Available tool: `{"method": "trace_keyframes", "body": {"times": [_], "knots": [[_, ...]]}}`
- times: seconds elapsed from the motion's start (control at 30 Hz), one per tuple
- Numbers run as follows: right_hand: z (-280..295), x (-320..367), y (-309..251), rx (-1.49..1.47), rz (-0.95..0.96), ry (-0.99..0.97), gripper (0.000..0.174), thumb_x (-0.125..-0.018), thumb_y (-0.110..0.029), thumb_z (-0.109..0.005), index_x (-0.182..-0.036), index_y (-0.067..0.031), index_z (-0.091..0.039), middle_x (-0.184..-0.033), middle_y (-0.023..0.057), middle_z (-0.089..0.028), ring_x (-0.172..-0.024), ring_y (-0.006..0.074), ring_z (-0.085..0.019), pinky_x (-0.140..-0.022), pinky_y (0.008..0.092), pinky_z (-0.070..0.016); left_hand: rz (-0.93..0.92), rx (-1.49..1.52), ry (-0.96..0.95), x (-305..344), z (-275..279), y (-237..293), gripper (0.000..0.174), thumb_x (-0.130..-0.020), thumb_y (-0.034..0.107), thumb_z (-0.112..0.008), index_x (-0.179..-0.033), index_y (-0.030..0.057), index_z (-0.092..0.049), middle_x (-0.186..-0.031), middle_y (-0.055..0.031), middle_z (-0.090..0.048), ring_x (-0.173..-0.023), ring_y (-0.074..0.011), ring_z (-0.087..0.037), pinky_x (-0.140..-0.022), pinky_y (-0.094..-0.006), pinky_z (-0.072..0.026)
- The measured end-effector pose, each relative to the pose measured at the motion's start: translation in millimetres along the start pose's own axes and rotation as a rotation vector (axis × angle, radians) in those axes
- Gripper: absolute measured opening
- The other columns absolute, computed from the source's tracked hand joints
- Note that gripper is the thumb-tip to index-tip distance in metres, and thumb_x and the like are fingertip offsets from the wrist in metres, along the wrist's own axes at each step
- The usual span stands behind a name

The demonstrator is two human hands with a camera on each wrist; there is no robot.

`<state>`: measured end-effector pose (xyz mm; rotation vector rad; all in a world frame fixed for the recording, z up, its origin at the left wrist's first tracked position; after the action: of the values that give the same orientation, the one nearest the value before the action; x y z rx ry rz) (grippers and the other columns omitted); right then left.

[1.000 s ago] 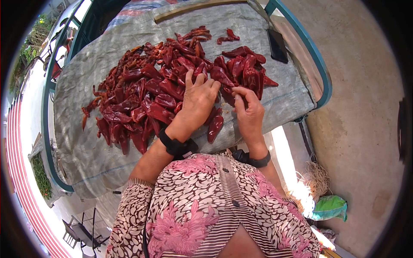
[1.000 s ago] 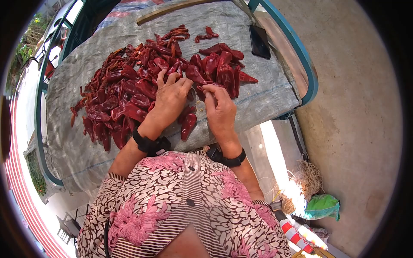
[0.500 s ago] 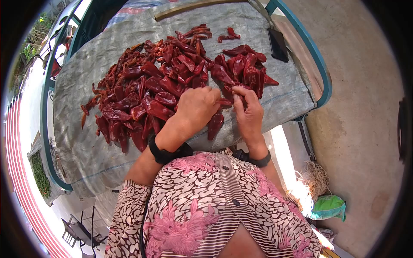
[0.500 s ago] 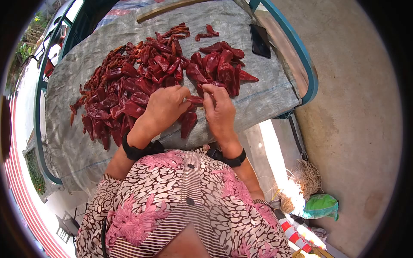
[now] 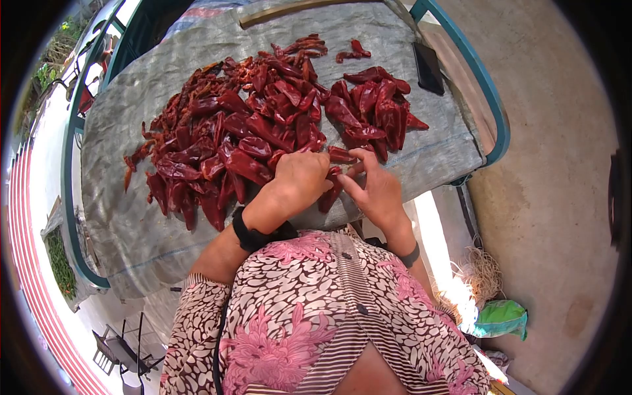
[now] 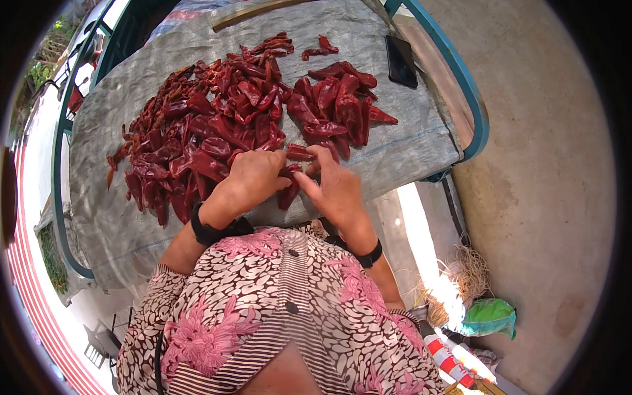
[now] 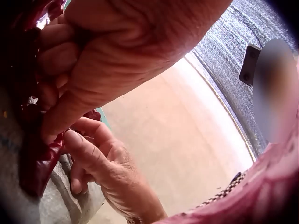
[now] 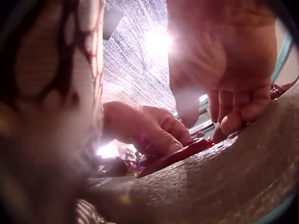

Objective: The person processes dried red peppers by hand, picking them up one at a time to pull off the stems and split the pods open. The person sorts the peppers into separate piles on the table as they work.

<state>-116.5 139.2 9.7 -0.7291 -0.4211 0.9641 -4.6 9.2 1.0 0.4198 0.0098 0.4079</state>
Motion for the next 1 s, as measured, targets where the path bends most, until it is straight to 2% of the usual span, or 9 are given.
{"method": "trace_keyframes", "body": {"times": [0.23,0.33,0.47,0.57,0.67,0.7,0.77,0.9,1.0], "knots": [[-9.5,0.7,1.3,-0.14,0.092,-0.065,0.053,-0.086,-0.013,-0.076,-0.135,-0.0132,-0.056,-0.104,0.0076,-0.071,-0.081,0.0219,-0.068,-0.071,0.0349,-0.0538,0.007,0.124,0.038,0.9,3.6,-0.2,0.025,-0.088,0.026,-0.073,-0.094,0.003,-0.065,-0.081,-0.0158,-0.072,-0.082,-0.0375,-0.072,-0.073,-0.0494,-0.0545],[-11.7,-3.8,12.7,-0.277,-0.006,-0.021,0.045,-0.087,-0.008,-0.075,-0.129,-0.0098,-0.061,-0.106,0.0067,-0.07,-0.084,0.0184,-0.068,-0.074,0.0322,-0.0533,0.09,0.109,0.011,-0.5,12.9,-0.2,0.024,-0.093,0.027,-0.068,-0.096,0.0032,-0.065,-0.077,-0.0159,-0.071,-0.081,-0.0383,-0.071,-0.073,-0.0497,-0.0543],[4.4,-2.3,8.4,-0.297,0.094,0.191,0.033,-0.088,-0.003,-0.074,-0.119,-0.0069,-0.067,-0.105,0.0061,-0.069,-0.086,0.0153,-0.067,-0.076,0.0288,-0.0527,0.152,0.166,0.04,2.1,20.6,-4.7,0.024,-0.098,0.028,-0.061,-0.098,0.0039,-0.063,-0.073,-0.0156,-0.071,-0.079,-0.0398,-0.071,-0.072,-0.0505,-0.0541],[14.4,-5.1,3.9,-0.303,0.17,0.366,0.028,-0.089,0.0,-0.072,-0.116,-0.0044,-0.068,-0.111,0.0078,-0.067,-0.092,0.0164,-0.068,-0.08,0.0286,-0.0541,0.141,0.144,0.077,3.7,22.5,1.1,0.023,-0.099,0.024,-0.061,-0.107,0.003,-0.062,-0.08,-0.0154,-0.072,-0.083,-0.0394,-0.071,-0.075,-0.0495,-0.0544],[13.6,-8.8,-0.2,-0.425,0.179,0.418,0.027,-0.089,0.001,-0.07,-0.116,-0.0022,-0.067,-0.117,0.0091,-0.065,-0.097,0.0182,-0.068,-0.082,0.0301,-0.0555,0.085,0.479,0.264,2.8,21.1,2.5,0.027,-0.097,0.018,-0.062,-0.12,0.0037,-0.059,-0.091,-0.0155,-0.073,-0.092,-0.0383,-0.071,-0.079,-0.0483,-0.0545],[11.7,-10.5,-0.8,-0.423,0.2,0.404,0.027,-0.09,0.001,-0.07,-0.116,-0.0025,-0.067,-0.118,0.0094,-0.064,-0.099,0.0185,-0.068,-0.083,0.0303,-0.0558,0.047,0.509,0.303,2.9,22.5,2.3,0.034,-0.095,0.012,-0.064,-0.127,0.0054,-0.057,-0.112,-0.0156,-0.069,-0.099,-0.0361,-0.07,-0.083,-0.0468,-0.0548],[8.4,-13.6,0.5,-0.418,0.24,0.378,0.026,-0.09,0.001,-0.07,-0.115,-0.003,-0.067,-0.119,0.0101,-0.063,-0.103,0.0189,-0.068,-0.084,0.0307,-0.0563,0.065,0.373,0.313,0.8,23.4,0.8,0.034,-0.094,0.011,-0.065,-0.127,0.0062,-0.059,-0.12,-0.0157,-0.065,-0.1,-0.0359,-0.069,-0.083,-0.0456,-0.0555],[17.8,-25.5,-19.3,-0.24,0.223,0.342,0.023,-0.089,-0.001,-0.07,-0.111,-0.0071,-0.07,-0.112,0.0083,-0.067,-0.099,0.0203,-0.067,-0.08,0.0327,-0.0557,0.072,0.173,0.289,-6.0,12.6,-3.6,0.032,-0.093,0.012,-0.066,-0.124,0.0066,-0.064,-0.129,-0.0149,-0.059,-0.1,-0.0367,-0.07,-0.083,-0.0444,-0.0586],[13.1,-53.0,-33.0,0.228,0.464,0.433,0.023,-0.086,-0.007,-0.073,-0.108,-0.0097,-0.07,-0.106,0.0065,-0.069,-0.096,0.0245,-0.065,-0.079,0.0369,-0.0542,0.071,0.1,0.169,-4.8,7.7,0.0,0.033,-0.091,0.015,-0.068,-0.122,0.0055,-0.065,-0.13,-0.0144,-0.061,-0.102,-0.0383,-0.069,-0.083,-0.0456,-0.0595]]}}
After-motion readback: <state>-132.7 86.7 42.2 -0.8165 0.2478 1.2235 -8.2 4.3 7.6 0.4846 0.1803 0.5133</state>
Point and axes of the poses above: each hand's wrist, its own x-axis away from the middle knuckle, its own z-axis out of the back of the hand, y = z × x, the point moved 4 cm from there along -x, towards the middle knuckle
